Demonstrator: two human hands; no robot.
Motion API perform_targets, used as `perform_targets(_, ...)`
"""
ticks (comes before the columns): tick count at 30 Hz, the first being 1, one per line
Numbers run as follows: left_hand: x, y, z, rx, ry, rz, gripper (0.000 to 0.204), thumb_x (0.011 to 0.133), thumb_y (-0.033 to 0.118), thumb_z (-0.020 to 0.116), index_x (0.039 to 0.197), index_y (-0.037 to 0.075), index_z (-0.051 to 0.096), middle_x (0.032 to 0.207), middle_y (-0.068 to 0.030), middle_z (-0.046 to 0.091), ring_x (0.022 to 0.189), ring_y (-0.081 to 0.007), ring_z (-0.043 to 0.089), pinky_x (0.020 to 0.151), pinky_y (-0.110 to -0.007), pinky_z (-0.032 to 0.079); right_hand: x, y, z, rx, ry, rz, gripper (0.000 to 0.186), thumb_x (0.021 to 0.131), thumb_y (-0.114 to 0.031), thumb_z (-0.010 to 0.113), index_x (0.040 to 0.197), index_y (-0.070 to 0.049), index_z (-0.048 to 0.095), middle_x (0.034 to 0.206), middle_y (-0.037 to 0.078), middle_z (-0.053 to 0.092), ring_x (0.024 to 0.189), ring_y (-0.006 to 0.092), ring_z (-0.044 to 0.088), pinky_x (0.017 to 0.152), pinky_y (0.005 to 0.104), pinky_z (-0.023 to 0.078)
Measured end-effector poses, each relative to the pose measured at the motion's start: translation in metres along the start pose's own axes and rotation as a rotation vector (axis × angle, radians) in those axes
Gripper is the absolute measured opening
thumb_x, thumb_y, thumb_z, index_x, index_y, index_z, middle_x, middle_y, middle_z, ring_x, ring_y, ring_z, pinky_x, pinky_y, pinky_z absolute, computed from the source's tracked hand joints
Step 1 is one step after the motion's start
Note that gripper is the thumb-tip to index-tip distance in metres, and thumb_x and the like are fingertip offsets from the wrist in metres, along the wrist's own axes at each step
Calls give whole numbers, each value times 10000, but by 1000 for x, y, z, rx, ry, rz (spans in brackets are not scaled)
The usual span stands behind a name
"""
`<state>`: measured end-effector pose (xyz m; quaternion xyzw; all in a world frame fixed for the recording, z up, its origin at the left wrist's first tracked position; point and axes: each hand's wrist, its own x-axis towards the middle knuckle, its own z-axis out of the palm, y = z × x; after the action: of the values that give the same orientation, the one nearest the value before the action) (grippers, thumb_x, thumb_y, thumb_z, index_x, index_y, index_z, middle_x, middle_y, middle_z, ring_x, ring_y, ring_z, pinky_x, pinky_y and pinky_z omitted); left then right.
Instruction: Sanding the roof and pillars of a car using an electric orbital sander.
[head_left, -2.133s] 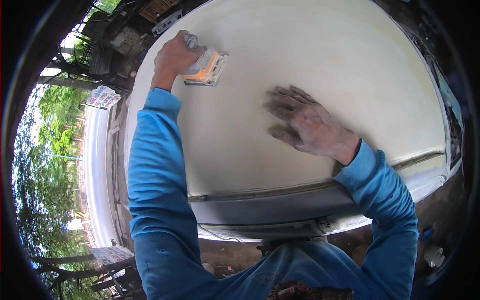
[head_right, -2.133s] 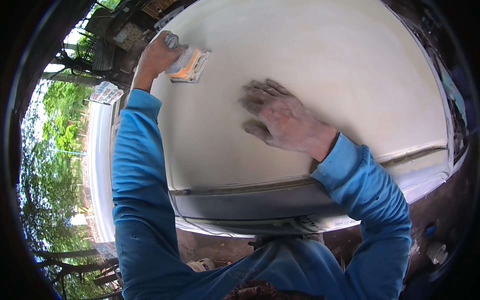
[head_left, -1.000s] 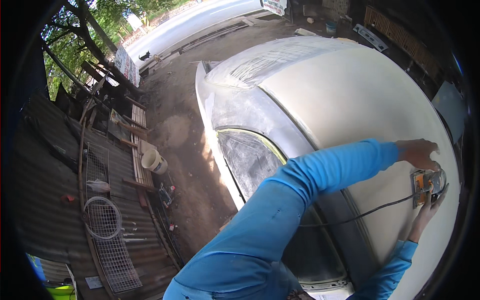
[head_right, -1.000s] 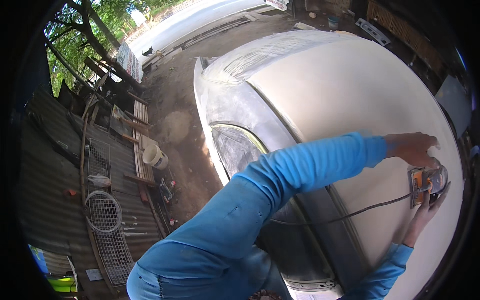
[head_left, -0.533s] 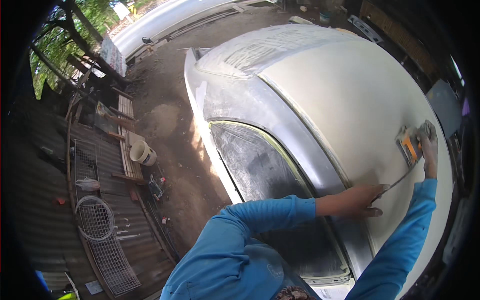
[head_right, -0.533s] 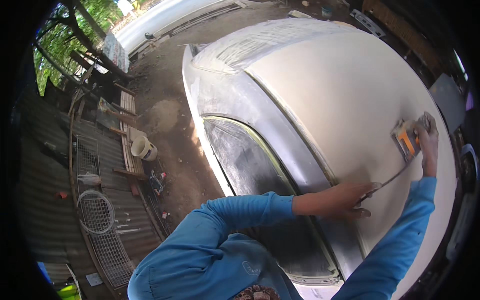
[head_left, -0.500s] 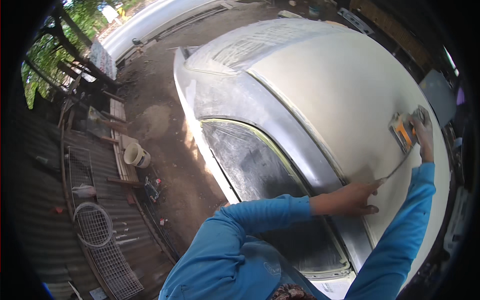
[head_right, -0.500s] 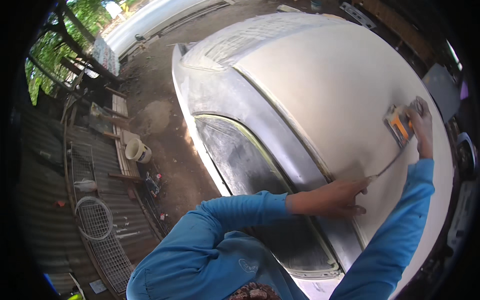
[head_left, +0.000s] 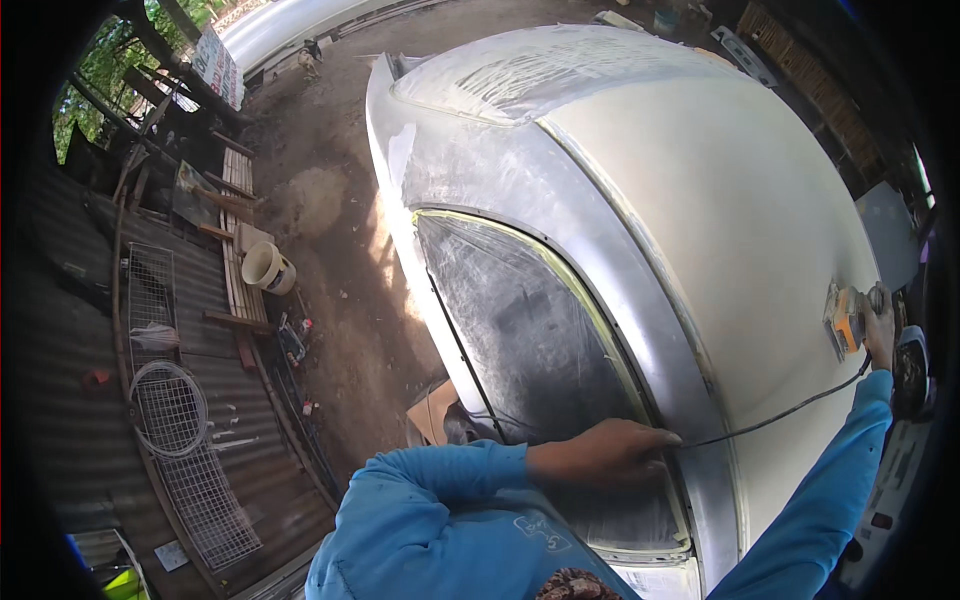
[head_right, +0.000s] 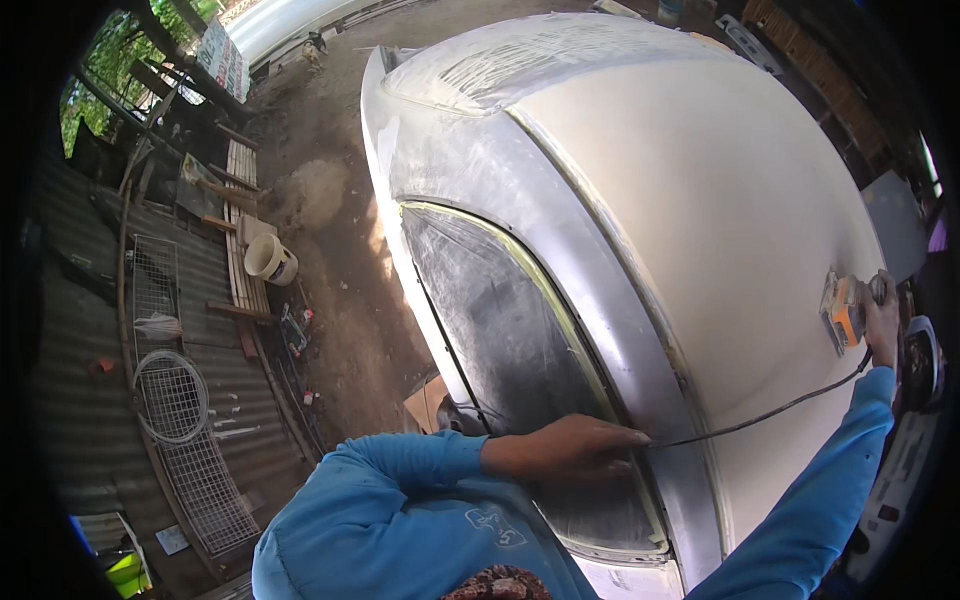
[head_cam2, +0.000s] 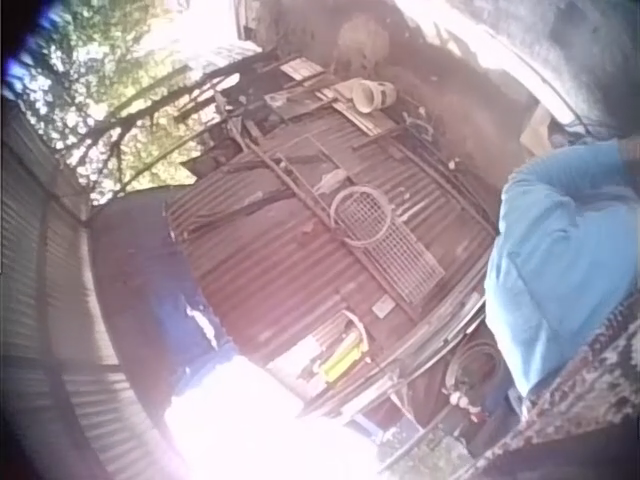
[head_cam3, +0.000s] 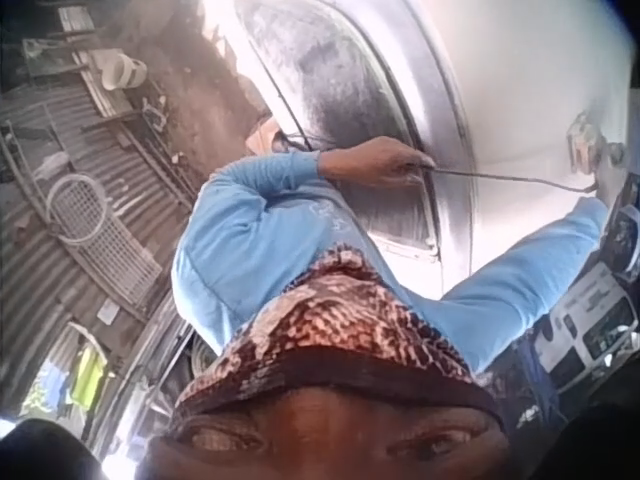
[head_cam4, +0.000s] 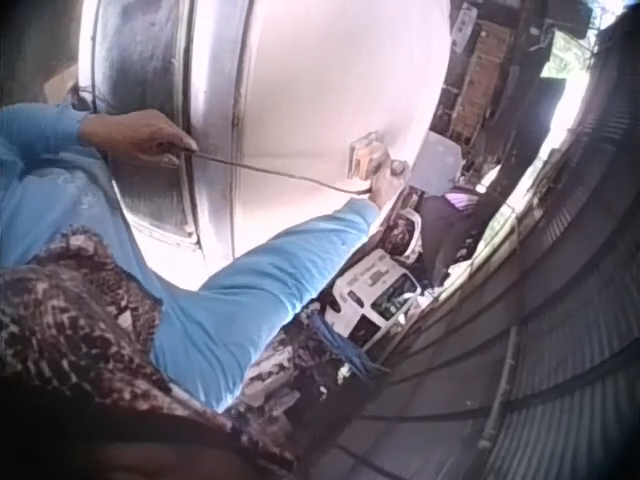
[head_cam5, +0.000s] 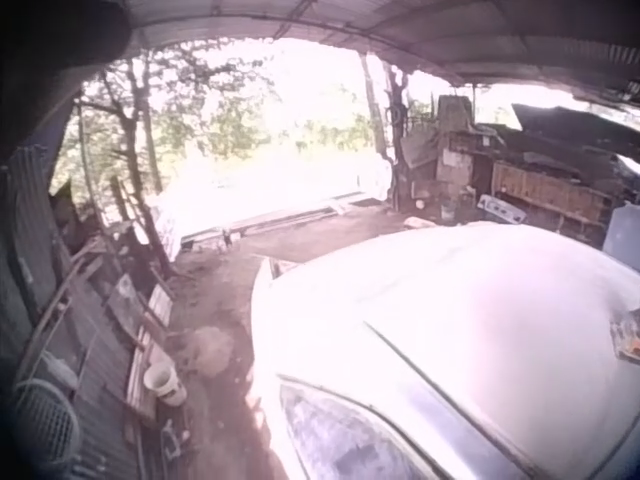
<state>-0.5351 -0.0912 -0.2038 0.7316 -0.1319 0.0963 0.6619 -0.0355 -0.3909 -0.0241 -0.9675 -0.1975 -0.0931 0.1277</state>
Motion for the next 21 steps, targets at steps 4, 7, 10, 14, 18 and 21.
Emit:
perform_targets(4,-34,-14,-20,55,9,-180,243,916,223,717,1074,42,683,926,-180,693,864,-386,686,767,-474,545,-55,-38,-15,65,-40,-159,589,963,-247,660,1479,-23,486,1469,192,536,1363,312,522,1148,394,395)
perform_targets(7,-47,-16,-32,128,-12,-234,179,922,218,717,969,51,671,867,-161,672,773,-376,672,691,-476,525,-99,-86,-17,203,-141,-182,630,893,-41,670,1489,-7,468,1481,176,513,1372,280,508,1167,373,378)
perform_targets(10,-43,-16,-40,148,79,-93,166,928,177,729,1010,46,670,817,-135,659,697,-339,671,611,-442,532,-108,-97,-18,329,-193,-269,715,813,108,651,1494,-7,462,1443,165,532,1361,254,512,1176,361,372)
perform_targets(14,-14,-14,-38,175,142,-12,185,918,168,738,1036,48,663,849,-137,665,723,-346,674,628,-447,536,-52,-37,-14,136,-118,-217,636,874,-41,699,1467,9,476,1419,171,552,1329,249,531,1133,351,403)
perform_targets(18,19,-7,-29,212,219,144,222,891,138,749,1066,53,643,877,-131,651,769,-353,670,636,-448,530,7,29,-1,75,-24,-11,604,921,-205,729,1439,4,500,1301,197,624,1203,263,607,1048,361,466)
perform_targets(21,29,3,-34,206,250,187,221,882,122,747,1058,55,632,857,-123,631,762,-351,659,625,-455,518,10,17,5,110,-7,-135,595,921,-211,738,1433,-7,514,1243,202,651,1140,264,634,1021,365,485)
